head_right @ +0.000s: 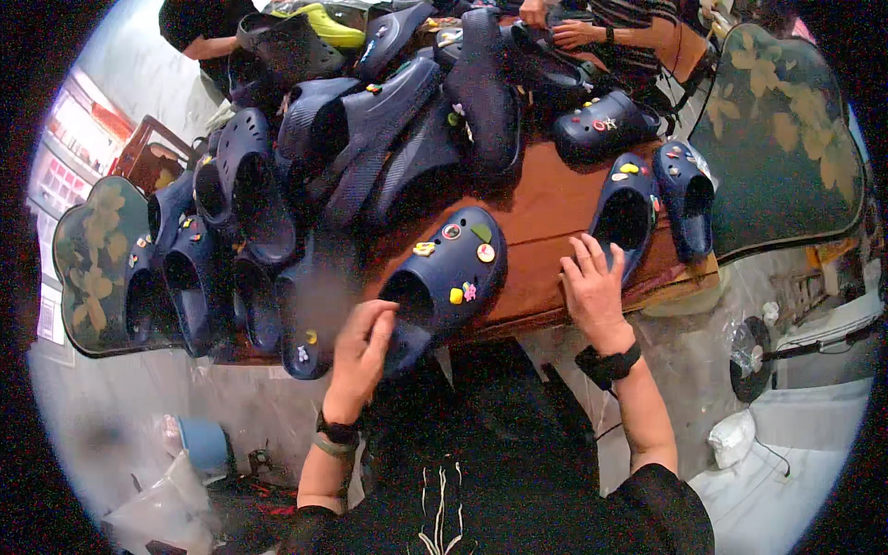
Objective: Manually inserting decorative plastic charms into the holes of blue clog-style shoes.
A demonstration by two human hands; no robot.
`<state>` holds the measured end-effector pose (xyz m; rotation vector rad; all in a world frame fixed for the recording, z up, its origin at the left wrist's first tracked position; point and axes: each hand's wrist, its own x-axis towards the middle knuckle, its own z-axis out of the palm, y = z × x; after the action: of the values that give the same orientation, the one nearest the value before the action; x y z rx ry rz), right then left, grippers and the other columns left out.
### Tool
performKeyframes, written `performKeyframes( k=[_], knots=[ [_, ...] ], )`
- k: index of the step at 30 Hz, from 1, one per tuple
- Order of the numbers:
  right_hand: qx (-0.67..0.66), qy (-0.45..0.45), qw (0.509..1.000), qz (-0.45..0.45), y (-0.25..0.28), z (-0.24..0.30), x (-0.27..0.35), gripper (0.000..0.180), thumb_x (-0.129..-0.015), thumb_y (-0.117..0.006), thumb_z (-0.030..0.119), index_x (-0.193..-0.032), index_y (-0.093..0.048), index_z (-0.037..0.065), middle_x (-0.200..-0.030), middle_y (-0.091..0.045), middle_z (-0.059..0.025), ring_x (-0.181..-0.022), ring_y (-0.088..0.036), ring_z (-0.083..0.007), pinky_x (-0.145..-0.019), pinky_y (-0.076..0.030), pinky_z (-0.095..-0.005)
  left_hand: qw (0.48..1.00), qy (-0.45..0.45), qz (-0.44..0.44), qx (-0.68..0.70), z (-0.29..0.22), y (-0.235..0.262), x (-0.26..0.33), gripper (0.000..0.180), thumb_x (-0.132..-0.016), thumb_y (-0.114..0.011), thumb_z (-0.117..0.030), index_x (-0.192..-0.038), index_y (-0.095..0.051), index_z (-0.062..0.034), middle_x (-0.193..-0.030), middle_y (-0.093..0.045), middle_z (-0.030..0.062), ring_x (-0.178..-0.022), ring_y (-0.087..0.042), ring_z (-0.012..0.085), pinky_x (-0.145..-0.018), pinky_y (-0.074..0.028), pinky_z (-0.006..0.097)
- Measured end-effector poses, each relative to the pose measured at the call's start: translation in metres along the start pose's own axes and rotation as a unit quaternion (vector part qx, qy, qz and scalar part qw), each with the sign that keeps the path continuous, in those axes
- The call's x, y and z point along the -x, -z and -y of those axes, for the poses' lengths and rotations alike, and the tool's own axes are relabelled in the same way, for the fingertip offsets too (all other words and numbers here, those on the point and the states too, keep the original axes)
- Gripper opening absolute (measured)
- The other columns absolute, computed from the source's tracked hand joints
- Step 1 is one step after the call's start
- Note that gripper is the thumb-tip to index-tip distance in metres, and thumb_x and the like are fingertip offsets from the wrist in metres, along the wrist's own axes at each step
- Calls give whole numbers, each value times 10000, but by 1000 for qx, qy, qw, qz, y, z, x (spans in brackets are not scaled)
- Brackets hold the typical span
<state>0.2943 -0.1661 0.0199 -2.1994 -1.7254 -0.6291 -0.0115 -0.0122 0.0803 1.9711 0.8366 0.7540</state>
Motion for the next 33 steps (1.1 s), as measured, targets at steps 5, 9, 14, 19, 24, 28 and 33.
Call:
performKeyframes(
  k=[5, 9, 14, 19, 24, 28, 33],
  knots=[
    [70, -26, 997, -1, 12, -22, 18, 201, -754, -634, 44, -955, -622, 49, -1231, -570, -102, -1237, -467, -293, -1042, -276, -531, 988, 67, 20, 140, 2, -38, 0, 236, -947, -608, -182, -1074, -617, 17, -978, -652, 104, -924, -623, 185, -829, -475, 293],
    [-42, -83, 995, -20, 26, -9, 16, 249, -721, -635, -35, -958, -626, 41, -1096, -592, -106, -1074, -519, -306, -965, -377, -438, 970, 131, 78, 191, -2, -51, -18, 286, -931, -648, -163, -1131, -592, 33, -998, -616, 17, -916, -568, 78, -812, -459, 223],
    [-271, -21, 961, -50, 25, 55, -18, 276, -787, -677, 26, -1059, -634, 38, -1076, -591, -124, -1021, -539, -328, -889, -451, -409, 959, 96, 41, 265, 10, -72, -26, 225, -933, -627, -155, -1045, -605, 39, -932, -634, 16, -833, -539, 74, -733, -460, 244],
    [-423, -14, 906, -8, -7, 96, -28, 374, -779, -727, 56, -1138, -622, 33, -1113, -581, -127, -1039, -539, -322, -904, -461, -391, 964, 87, 51, 244, 0, -67, -26, 243, -953, -590, -165, -1066, -596, 51, -966, -662, 60, -892, -577, 96, -781, -473, 265],
    [-552, -92, 828, 25, -10, 104, -28, 387, -784, -731, 54, -1139, -578, 28, -1133, -542, -135, -1074, -532, -288, -917, -451, -373, 966, 99, 8, 237, 9, -80, -24, 256, -979, -540, -187, -1073, -604, 42, -983, -680, 95, -902, -606, 127, -797, -482, 291],
    [-519, -152, 840, 50, -12, 118, -33, 400, -801, -719, 67, -1149, -524, 29, -1077, -506, -140, -1008, -529, -303, -895, -446, -363, 959, 120, 11, 255, 7, -81, -26, 242, -974, -563, -194, -1038, -616, 33, -972, -639, 21, -868, -555, 68, -757, -457, 231],
    [-507, -139, 850, 13, -8, 134, -32, 311, -825, -698, 57, -1075, -513, 43, -1064, -464, -149, -969, -513, -322, -865, -446, -375, 938, 117, 18, 327, 25, -81, -25, 219, -969, -572, -179, -1055, -630, 15, -1000, -649, 26, -889, -572, 67, -781, -460, 222]
  ],
)
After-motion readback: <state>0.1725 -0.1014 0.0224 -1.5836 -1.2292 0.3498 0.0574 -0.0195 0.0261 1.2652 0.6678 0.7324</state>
